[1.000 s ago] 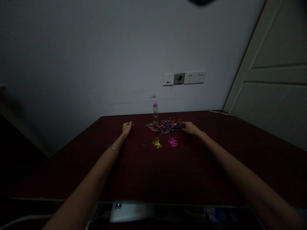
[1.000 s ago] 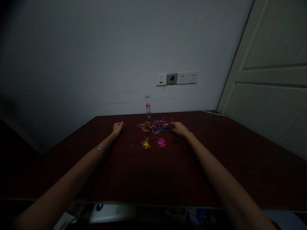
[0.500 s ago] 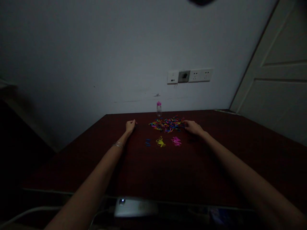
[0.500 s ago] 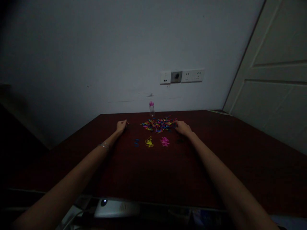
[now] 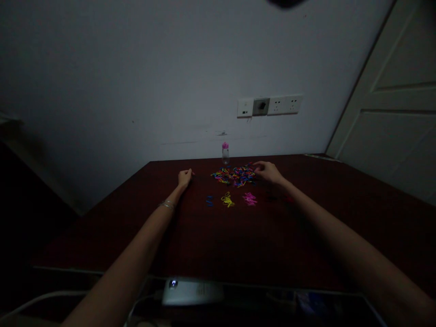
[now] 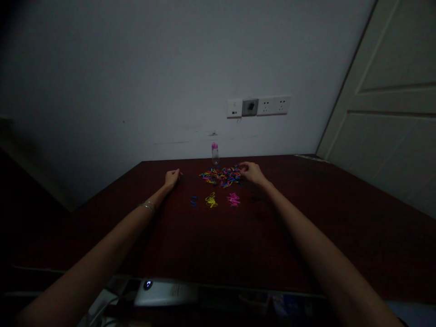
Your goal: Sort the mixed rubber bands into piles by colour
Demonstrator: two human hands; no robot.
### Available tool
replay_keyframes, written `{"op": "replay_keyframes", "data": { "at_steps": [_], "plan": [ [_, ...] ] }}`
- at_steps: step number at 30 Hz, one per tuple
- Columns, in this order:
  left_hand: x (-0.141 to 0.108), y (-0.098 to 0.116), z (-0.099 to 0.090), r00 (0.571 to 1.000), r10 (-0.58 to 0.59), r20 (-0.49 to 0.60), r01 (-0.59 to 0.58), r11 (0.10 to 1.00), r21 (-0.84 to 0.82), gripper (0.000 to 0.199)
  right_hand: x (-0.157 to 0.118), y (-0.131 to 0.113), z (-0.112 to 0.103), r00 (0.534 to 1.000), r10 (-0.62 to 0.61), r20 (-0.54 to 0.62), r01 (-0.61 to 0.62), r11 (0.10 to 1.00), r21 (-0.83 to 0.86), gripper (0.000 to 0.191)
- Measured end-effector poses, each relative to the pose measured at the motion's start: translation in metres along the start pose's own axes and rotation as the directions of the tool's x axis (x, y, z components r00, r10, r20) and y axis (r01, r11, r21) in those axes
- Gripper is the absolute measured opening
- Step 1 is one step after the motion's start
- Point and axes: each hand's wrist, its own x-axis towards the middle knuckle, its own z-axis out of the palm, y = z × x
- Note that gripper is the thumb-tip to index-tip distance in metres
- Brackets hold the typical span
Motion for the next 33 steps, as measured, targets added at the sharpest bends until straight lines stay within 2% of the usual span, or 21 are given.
{"op": "replay_keyframes", "data": {
  "at_steps": [4, 7, 10, 14, 17, 20, 23, 26, 29, 33],
  "plan": [
    [0.0, 0.001, 0.0, 1.0, -0.001, 0.002, 0.0, 1.0, 0.015, 0.037, -0.006, -0.047, 0.022, 0.973, -0.205, 0.104, 0.189, 0.972, 0.141, 0.036],
    [0.002, -0.001, 0.0, 1.0, -0.003, 0.0, 0.003, 1.0, 0.025, 0.037, -0.016, -0.083, 0.043, 0.909, -0.372, 0.188, 0.338, 0.922, 0.189, 0.035],
    [0.005, -0.007, 0.002, 1.0, 0.009, 0.008, -0.01, 1.0, 0.014, 0.037, -0.026, -0.11, 0.062, 0.849, -0.461, 0.259, 0.408, 0.883, 0.232, 0.039],
    [0.007, -0.011, 0.002, 0.999, 0.03, 0.016, -0.029, 1.0, -0.005, 0.038, -0.035, -0.127, 0.08, 0.787, -0.527, 0.32, 0.437, 0.843, 0.315, 0.051],
    [0.006, -0.009, 0.001, 0.999, 0.044, 0.018, -0.044, 0.999, 0.015, 0.037, -0.037, -0.129, 0.085, 0.765, -0.544, 0.344, 0.431, 0.83, 0.354, 0.059],
    [0.003, -0.004, 0.0, 0.999, 0.036, 0.022, -0.037, 0.999, 0.029, 0.035, -0.034, -0.121, 0.078, 0.779, -0.538, 0.322, 0.433, 0.833, 0.345, 0.059],
    [0.0, -0.001, 0.0, 1.0, 0.016, 0.021, -0.016, 1.0, 0.022, 0.034, -0.028, -0.101, 0.06, 0.825, -0.499, 0.266, 0.414, 0.853, 0.317, 0.054],
    [0.0, 0.0, 0.0, 1.0, 0.017, 0.025, -0.018, 0.999, 0.029, 0.032, -0.022, -0.069, 0.035, 0.888, -0.411, 0.206, 0.358, 0.899, 0.253, 0.047],
    [0.001, -0.001, 0.0, 0.999, 0.019, 0.037, -0.021, 0.999, 0.049, 0.031, -0.021, -0.03, 0.009, 0.951, -0.295, 0.098, 0.282, 0.951, 0.125, 0.039],
    [0.0, 0.002, 0.002, 0.998, 0.004, 0.069, -0.013, 0.991, 0.135, 0.03, -0.027, 0.02, -0.018, 0.988, -0.155, 0.023, 0.154, 0.987, 0.037, 0.035]
  ]
}}
